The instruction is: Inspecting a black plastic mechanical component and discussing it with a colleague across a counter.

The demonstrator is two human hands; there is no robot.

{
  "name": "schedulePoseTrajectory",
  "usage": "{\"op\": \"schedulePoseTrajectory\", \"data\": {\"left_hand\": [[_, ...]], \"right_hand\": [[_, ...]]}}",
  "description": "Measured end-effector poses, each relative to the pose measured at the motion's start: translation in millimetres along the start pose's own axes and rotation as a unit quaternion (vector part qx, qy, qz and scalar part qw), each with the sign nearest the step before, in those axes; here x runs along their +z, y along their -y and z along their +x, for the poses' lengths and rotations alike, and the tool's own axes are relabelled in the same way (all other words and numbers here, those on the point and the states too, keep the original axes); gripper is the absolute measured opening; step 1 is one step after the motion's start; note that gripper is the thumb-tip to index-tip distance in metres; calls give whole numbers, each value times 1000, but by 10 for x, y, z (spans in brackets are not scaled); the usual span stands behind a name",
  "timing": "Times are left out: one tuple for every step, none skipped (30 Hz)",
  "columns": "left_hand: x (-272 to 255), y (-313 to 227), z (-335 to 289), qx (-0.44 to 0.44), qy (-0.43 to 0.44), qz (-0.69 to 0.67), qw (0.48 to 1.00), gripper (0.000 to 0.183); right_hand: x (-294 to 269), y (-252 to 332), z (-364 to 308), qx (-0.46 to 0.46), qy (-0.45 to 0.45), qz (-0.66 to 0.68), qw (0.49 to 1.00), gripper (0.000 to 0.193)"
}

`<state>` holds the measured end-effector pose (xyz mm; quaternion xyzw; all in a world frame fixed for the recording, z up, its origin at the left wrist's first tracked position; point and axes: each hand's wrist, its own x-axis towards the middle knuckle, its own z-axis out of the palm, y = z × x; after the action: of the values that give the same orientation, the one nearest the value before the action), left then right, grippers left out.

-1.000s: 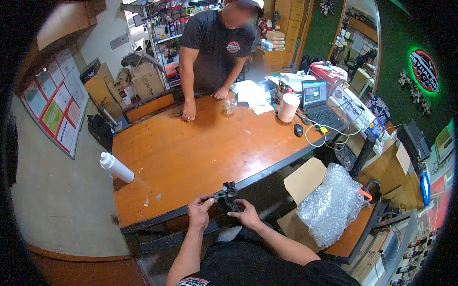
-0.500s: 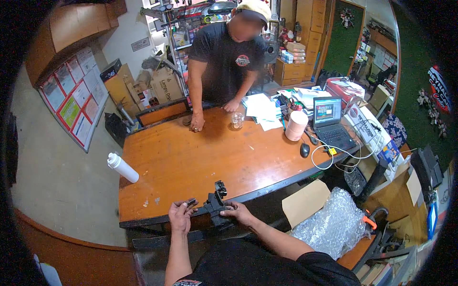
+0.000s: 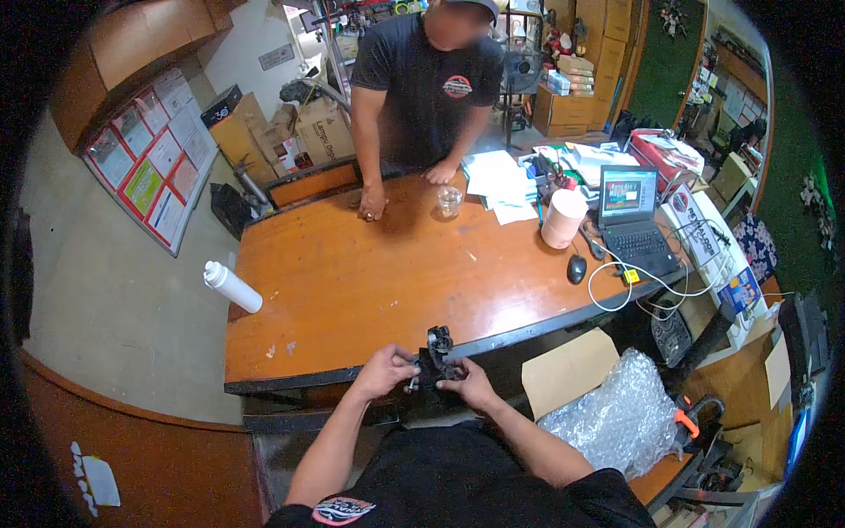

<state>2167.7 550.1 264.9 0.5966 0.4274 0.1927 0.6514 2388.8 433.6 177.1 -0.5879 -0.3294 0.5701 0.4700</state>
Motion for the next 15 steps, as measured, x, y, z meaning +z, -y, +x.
{"op": "schedulePoseTrajectory", "data": {"left_hand": [[25, -103, 53, -14, 51, 70, 996, 27], [15, -110, 134, -14, 52, 70, 996, 27], [-6, -92, 230, 6, 89, 80, 993, 25], [-33, -97, 325, 26, 130, 92, 987, 23], [-68, -99, 404, 26, 148, 87, 985, 18], [-124, -83, 443, 28, 153, 89, 984, 18], [-163, -78, 464, 10, 162, 46, 986, 16], [-210, -62, 467, -8, 169, 2, 986, 14], [-260, -25, 434, -8, 177, 3, 984, 14], [-309, 42, 365, -19, 169, -45, 984, 12], [-371, 142, 290, -31, 160, -93, 982, 11], [-437, 243, 208, -44, 150, -141, 978, 10], [-528, 400, 140, -50, 140, -167, 975, 10], [-593, 519, 79, -54, 149, -166, 973, 10], [-663, 636, 21, -76, 148, -204, 965, 10]], "right_hand": [[-17, -22, -33, -11, -12, -28, 999, 64], [-27, -44, -37, -25, -23, -57, 998, 65], [-26, -73, -68, -26, -24, -57, 998, 65], [1, -108, -117, -23, -32, -31, 999, 66], [51, -138, -140, -20, -39, -6, 999, 67], [94, -163, -168, -21, -45, -5, 999, 67], [162, -89, -284, -16, -81, -26, 996, 67], [250, -33, -360, -10, -116, -48, 992, 66], [314, -162, -356, -16, -136, -28, 990, 68], [396, -208, -388, -16, -143, -28, 989, 68], [488, -266, -404, -17, -162, -26, 986, 69], [584, -321, -420, -17, -180, -25, 983, 69], [692, -377, -418, -18, -183, -27, 983, 69], [788, -456, -442, -13, -196, -24, 980, 70], [878, -530, -459, -8, -208, -21, 978, 71]]}}
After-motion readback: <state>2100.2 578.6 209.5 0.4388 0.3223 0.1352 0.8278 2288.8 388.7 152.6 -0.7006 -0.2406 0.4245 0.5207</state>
